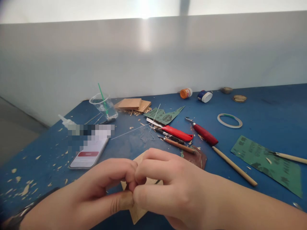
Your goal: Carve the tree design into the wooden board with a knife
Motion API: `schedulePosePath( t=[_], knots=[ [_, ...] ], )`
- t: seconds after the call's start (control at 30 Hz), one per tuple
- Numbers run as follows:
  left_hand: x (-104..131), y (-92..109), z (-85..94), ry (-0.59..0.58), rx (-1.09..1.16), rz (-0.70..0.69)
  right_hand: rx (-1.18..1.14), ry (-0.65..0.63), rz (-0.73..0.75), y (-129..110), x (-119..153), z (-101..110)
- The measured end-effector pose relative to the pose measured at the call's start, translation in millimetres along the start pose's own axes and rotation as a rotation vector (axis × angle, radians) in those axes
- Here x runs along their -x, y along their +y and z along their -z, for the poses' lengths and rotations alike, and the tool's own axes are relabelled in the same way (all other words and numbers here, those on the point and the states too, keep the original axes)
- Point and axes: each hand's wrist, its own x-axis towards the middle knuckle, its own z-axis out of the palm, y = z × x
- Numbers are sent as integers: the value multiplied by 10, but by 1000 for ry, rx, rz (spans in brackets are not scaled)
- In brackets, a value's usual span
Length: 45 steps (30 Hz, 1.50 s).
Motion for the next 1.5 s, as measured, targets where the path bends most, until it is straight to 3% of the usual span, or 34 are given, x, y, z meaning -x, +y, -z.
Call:
schedulePosePath(
  t=[0.17,0.33,0.43,0.57,0.73,1.07,1.23,1.5],
  knots=[
    [-8,13,-19,13,-93,-25,110,-108,-25,-100,-54,57],
    [-38,-19,-19,37,-145,-53,152,-63,8,-37,-23,-14],
    [-68,-63,31,-9,-154,-80,139,-18,40,43,11,-74],
    [-85,-150,129,-82,-224,-133,341,50,-21,184,78,-125],
    [-118,-261,185,-143,-378,-92,520,-122,-145,349,147,-103],
    [-155,-320,193,-98,-474,-147,527,-301,-153,380,137,-94],
    [-165,-311,188,-49,-481,-97,599,-371,-140,329,116,-84],
    [-174,-267,111,37,-505,45,697,-273,-41,302,86,-135]
  ],
)
